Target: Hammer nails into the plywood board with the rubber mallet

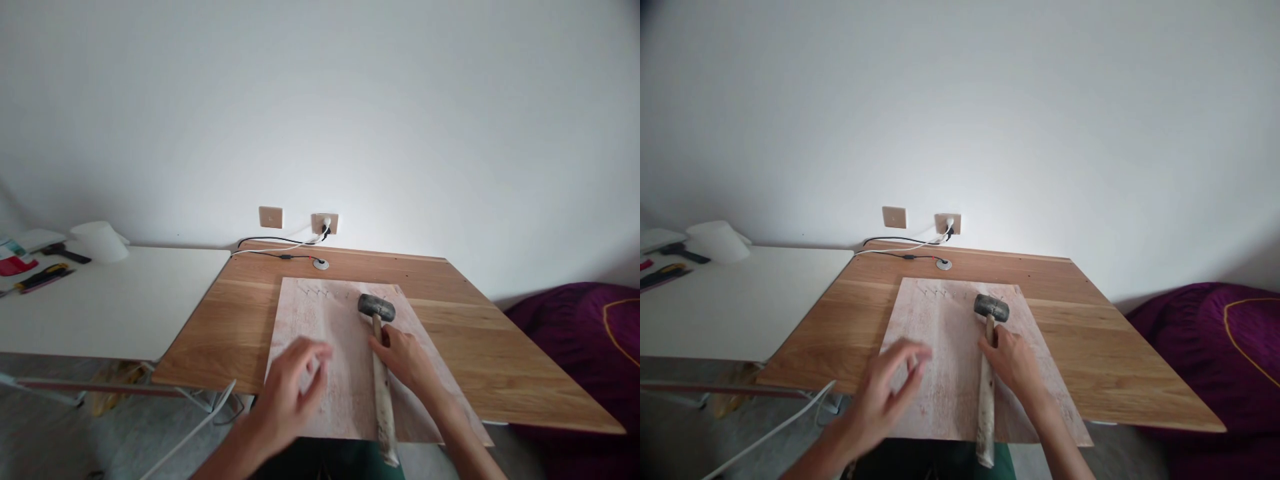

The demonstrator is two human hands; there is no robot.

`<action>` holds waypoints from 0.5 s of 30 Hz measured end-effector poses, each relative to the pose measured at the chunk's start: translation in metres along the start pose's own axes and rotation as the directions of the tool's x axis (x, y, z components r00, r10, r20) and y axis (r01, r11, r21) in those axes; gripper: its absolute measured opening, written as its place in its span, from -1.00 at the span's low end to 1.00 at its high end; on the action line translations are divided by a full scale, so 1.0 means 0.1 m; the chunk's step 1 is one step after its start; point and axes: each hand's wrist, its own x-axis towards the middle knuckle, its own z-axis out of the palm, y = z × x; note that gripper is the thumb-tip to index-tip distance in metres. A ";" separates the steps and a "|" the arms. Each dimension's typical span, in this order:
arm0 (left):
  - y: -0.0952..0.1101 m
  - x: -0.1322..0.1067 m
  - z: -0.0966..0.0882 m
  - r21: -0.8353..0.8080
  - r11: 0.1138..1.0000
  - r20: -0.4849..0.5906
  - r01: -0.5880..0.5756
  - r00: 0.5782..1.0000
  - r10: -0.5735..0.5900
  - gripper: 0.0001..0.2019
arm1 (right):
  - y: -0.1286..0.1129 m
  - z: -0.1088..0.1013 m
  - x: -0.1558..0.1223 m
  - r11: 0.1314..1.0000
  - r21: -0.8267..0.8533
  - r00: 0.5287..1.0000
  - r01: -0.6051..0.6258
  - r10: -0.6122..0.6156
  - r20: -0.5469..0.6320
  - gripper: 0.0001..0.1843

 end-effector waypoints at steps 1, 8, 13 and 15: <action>0.00 0.28 -0.03 0.158 0.981 -0.069 -0.113 0.990 0.125 -0.79 | 0.06 -0.02 -0.03 1.000 -0.007 1.000 0.003 -0.003 0.004 -0.75; -0.55 1.52 -0.34 0.611 0.772 -0.025 -0.172 0.971 0.237 -0.71 | 0.50 -0.20 -0.23 0.993 0.025 0.991 0.114 -0.115 0.061 -0.65; -0.81 1.65 -0.33 0.674 0.698 0.046 -0.244 0.956 0.291 -0.71 | 0.42 -0.42 0.24 0.980 -0.097 0.983 0.176 -0.179 -0.030 -0.58; -0.82 1.68 -0.35 0.690 0.664 0.090 -0.289 0.944 0.317 -0.75 | 0.35 -0.47 0.57 0.975 -0.135 0.982 0.178 -0.184 -0.031 -0.64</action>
